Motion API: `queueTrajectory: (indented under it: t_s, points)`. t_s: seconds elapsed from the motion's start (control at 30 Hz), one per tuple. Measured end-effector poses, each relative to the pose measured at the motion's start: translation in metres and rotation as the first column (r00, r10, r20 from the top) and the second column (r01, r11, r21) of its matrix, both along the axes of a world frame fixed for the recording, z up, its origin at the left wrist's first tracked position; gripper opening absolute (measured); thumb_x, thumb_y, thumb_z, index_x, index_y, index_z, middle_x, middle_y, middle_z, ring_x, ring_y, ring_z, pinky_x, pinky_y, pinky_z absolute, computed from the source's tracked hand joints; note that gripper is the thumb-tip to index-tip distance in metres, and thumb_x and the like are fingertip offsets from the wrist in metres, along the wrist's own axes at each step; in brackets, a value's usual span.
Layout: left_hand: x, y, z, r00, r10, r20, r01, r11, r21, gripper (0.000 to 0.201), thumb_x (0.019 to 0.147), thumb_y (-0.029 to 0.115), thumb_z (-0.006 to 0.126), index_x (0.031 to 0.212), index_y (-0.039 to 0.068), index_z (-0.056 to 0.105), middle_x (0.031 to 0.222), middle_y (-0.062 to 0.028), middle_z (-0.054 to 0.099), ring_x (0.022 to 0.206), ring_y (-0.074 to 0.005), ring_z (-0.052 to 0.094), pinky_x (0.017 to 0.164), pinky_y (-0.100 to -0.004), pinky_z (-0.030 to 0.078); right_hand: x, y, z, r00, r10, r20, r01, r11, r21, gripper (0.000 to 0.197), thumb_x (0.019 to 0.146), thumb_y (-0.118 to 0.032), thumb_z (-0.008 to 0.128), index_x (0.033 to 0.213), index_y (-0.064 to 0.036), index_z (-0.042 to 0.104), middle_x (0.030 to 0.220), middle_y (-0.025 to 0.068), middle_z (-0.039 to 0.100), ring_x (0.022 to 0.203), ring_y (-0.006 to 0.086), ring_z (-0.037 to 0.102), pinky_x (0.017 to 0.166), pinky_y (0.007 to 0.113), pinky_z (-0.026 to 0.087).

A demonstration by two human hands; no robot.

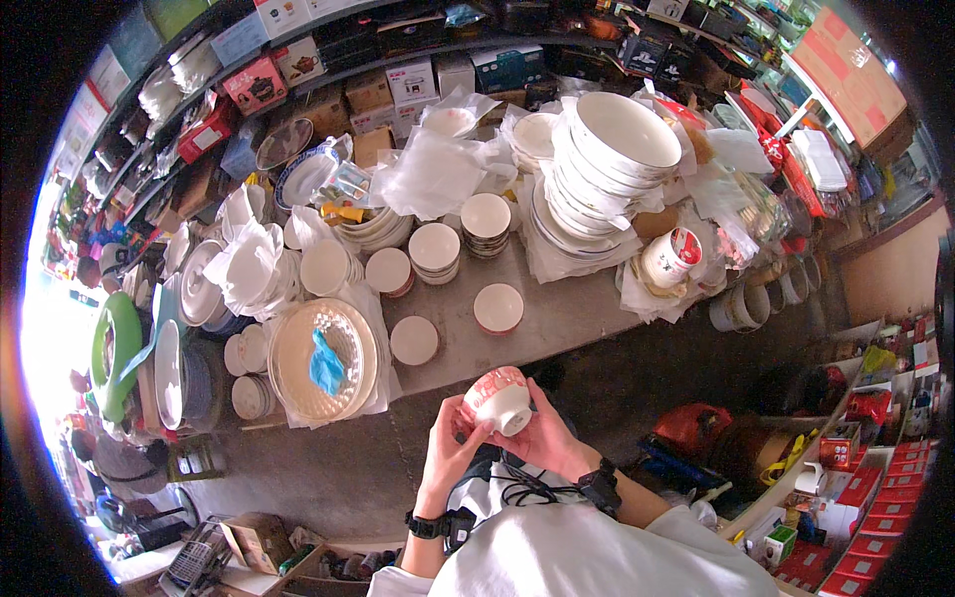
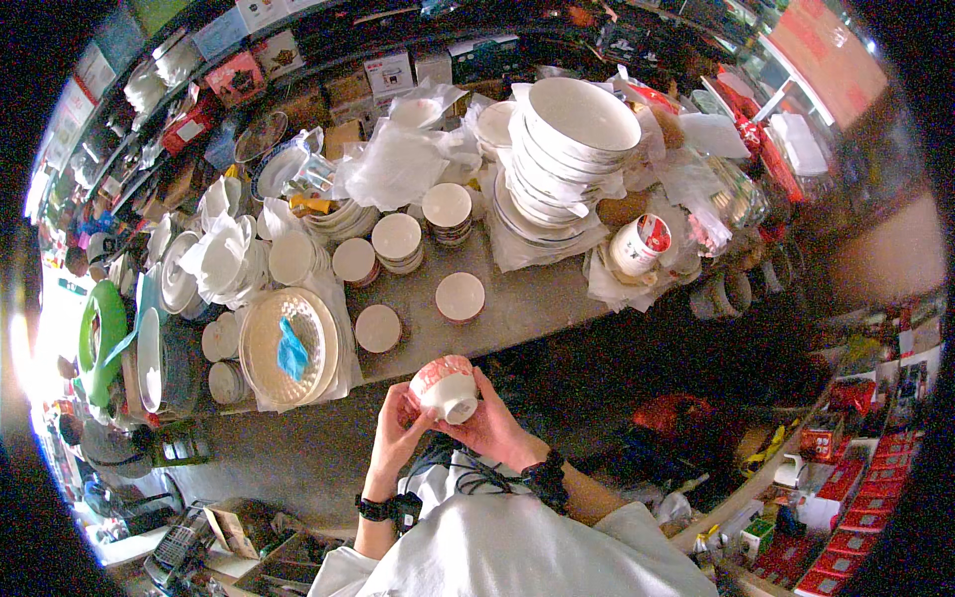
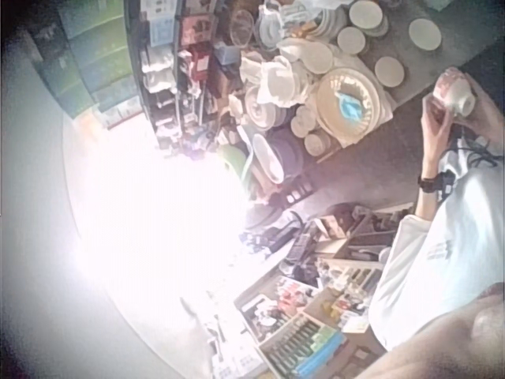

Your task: The person organizes bowls on a table, picking them up to look at markings on the bottom and then stacking them.

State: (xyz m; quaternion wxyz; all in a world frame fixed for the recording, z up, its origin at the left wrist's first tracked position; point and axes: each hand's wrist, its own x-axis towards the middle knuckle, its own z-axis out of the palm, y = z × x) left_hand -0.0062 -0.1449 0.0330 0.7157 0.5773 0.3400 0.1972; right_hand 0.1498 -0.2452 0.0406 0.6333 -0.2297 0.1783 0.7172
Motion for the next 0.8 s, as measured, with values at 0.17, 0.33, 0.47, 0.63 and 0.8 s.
queueTrajectory:
  t_s: [0.17,0.33,0.47,0.63,0.8]
  points:
    - [-0.001,0.001,-0.004,0.996,-0.018,-0.087,0.024,0.997,0.068,0.041,0.092,0.007,0.070,0.125,0.001,0.047,0.095,0.0000,0.055,0.087,-0.0079,0.054,0.079,-0.0228,0.050,-0.005,0.000,-0.013,1.000,-0.004,-0.018,0.003,1.000,-0.028,0.062,0.098,-0.061,0.047,0.139,-0.0145,0.047,0.136,0.0068,0.055,0.118,0.0217,0.058,0.098,0.038,0.054]
    - [-0.003,0.000,-0.013,0.996,-0.002,-0.089,0.008,0.997,0.072,0.042,0.090,0.012,0.073,0.122,0.001,0.049,0.091,0.0000,0.056,0.082,-0.0070,0.053,0.072,-0.0224,0.048,-0.008,-0.003,-0.015,1.000,0.002,-0.017,-0.003,0.999,-0.035,0.064,0.097,-0.060,0.048,0.140,-0.0130,0.045,0.136,0.0080,0.054,0.119,0.0227,0.058,0.100,0.039,0.054]
    - [-0.004,0.000,-0.018,0.993,0.009,-0.116,0.005,0.993,0.120,0.043,0.088,0.018,0.076,0.119,0.001,0.052,0.085,0.0005,0.056,0.073,-0.0055,0.051,0.063,-0.0216,0.045,-0.009,-0.002,-0.017,1.000,-0.001,0.009,0.001,0.999,-0.033,0.064,0.097,-0.060,0.049,0.140,-0.0125,0.044,0.136,0.0084,0.053,0.120,0.0229,0.058,0.099,0.039,0.055]
    - [-0.004,0.002,-0.026,0.992,-0.007,-0.127,0.026,0.988,0.149,0.042,0.090,0.020,0.075,0.119,0.001,0.051,0.084,0.0003,0.055,0.072,-0.0059,0.051,0.063,-0.0219,0.045,-0.010,-0.003,-0.023,0.999,-0.029,-0.031,0.028,0.999,-0.024,0.061,0.097,-0.058,0.051,0.140,-0.0146,0.045,0.138,0.0084,0.052,0.121,0.0225,0.057,0.100,0.039,0.054]
    - [-0.002,0.005,-0.015,0.998,0.009,-0.056,-0.008,1.000,0.011,0.035,0.093,0.019,0.071,0.117,0.001,0.053,0.084,-0.0010,0.057,0.074,-0.0062,0.053,0.067,-0.0222,0.048,-0.005,0.001,-0.014,0.999,-0.024,-0.035,0.023,0.999,-0.028,0.057,0.099,-0.055,0.050,0.139,-0.0150,0.046,0.136,0.0073,0.054,0.120,0.0218,0.057,0.098,0.039,0.055]
